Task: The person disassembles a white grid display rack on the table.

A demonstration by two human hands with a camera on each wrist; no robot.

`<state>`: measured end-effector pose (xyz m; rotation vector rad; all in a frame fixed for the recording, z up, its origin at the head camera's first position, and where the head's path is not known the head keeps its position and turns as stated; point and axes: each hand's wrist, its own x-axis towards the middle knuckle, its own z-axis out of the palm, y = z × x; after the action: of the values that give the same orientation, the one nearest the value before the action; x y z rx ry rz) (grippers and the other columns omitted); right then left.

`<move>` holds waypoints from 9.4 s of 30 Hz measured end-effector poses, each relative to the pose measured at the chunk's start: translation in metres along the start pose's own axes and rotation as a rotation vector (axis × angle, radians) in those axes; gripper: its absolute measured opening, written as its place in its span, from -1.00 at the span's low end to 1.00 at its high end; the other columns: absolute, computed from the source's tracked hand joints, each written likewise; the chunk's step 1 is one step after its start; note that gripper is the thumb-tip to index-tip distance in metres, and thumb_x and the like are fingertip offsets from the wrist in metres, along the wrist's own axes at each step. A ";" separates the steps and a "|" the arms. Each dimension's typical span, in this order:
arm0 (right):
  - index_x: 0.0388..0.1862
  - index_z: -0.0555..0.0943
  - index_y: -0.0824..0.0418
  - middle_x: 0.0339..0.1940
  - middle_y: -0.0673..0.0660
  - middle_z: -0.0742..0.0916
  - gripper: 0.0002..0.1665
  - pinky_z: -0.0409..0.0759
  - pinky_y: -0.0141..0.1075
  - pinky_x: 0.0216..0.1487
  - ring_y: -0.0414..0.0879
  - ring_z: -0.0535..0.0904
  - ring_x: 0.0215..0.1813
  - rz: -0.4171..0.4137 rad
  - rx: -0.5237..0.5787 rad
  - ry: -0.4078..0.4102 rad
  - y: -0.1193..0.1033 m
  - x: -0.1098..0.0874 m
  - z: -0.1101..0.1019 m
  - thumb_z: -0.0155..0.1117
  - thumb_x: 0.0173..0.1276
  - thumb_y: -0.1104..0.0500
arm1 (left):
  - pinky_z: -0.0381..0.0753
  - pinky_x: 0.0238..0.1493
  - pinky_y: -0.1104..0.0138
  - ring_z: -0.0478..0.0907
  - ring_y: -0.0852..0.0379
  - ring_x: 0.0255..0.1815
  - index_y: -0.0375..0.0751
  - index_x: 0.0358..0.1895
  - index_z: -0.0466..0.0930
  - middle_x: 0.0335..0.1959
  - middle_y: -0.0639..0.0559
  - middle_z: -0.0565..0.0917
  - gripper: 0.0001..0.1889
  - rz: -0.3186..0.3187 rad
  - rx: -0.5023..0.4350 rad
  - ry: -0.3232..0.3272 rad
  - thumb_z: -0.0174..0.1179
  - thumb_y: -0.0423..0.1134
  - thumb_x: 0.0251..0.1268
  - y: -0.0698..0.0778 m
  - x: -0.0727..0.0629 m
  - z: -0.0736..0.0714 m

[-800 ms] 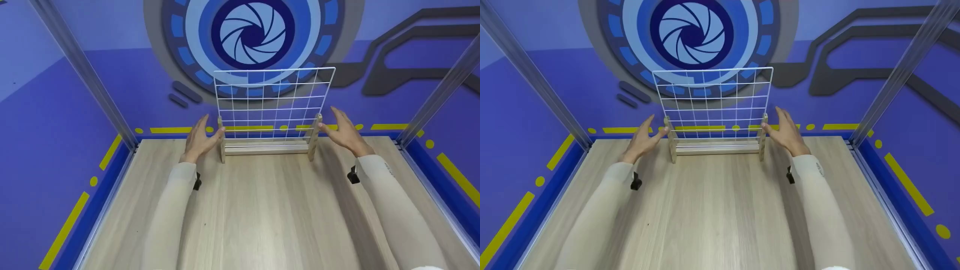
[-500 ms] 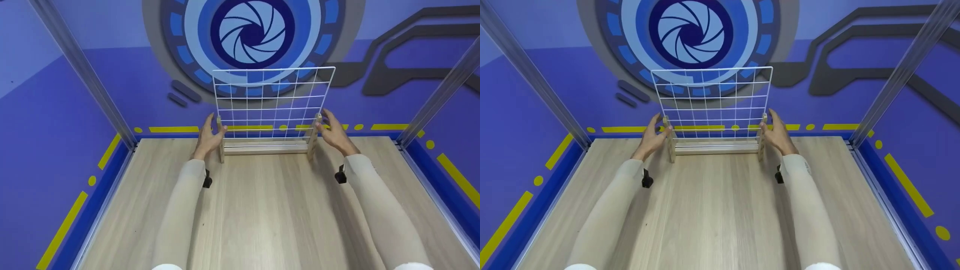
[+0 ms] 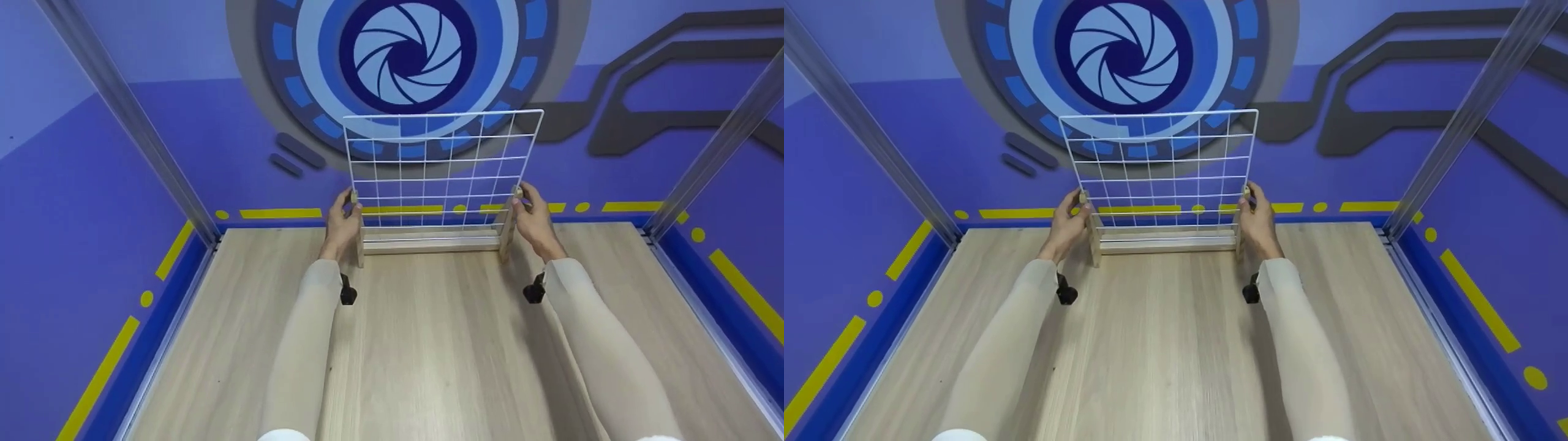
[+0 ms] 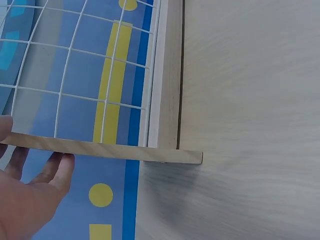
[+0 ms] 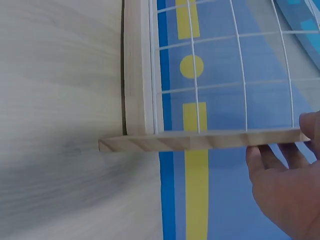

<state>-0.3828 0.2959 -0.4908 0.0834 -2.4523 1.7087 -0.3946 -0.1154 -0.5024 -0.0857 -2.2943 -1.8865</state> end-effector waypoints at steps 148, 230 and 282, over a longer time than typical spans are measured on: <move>0.45 0.58 0.29 0.08 -0.40 0.54 -0.43 0.52 -0.70 0.09 -0.47 0.59 0.14 -0.220 -0.175 0.837 0.066 -0.236 -0.065 0.31 0.47 0.40 | 0.53 0.48 0.17 0.59 -0.05 0.42 0.00 0.62 0.35 0.45 -0.10 0.61 -0.50 0.054 0.312 -0.249 -0.10 -0.34 0.75 0.051 0.010 0.219; 0.36 0.57 0.49 0.06 -0.23 0.65 -0.44 0.58 -0.61 0.18 -0.37 0.68 0.11 -0.341 -0.037 0.803 0.074 -0.230 -0.076 0.34 0.37 0.55 | 0.44 0.49 0.31 0.30 0.11 0.64 0.05 0.56 0.36 0.64 -0.01 0.29 -0.20 0.611 0.216 -0.235 0.48 0.05 0.30 0.082 -0.114 0.281; 0.18 0.56 0.71 -0.04 0.03 0.70 -0.47 0.66 -0.55 0.08 -0.24 0.73 0.01 -0.527 0.193 0.689 0.059 -0.225 -0.081 0.30 0.16 0.71 | 0.44 0.36 0.53 0.35 0.05 0.53 0.03 0.26 0.51 0.53 -0.05 0.24 -0.22 0.624 0.417 -0.019 0.64 0.23 0.01 0.073 -0.109 0.324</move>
<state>-0.1609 0.3834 -0.5532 0.1243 -1.5902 1.4151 -0.3068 0.2231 -0.5102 -0.6731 -2.2542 -1.0934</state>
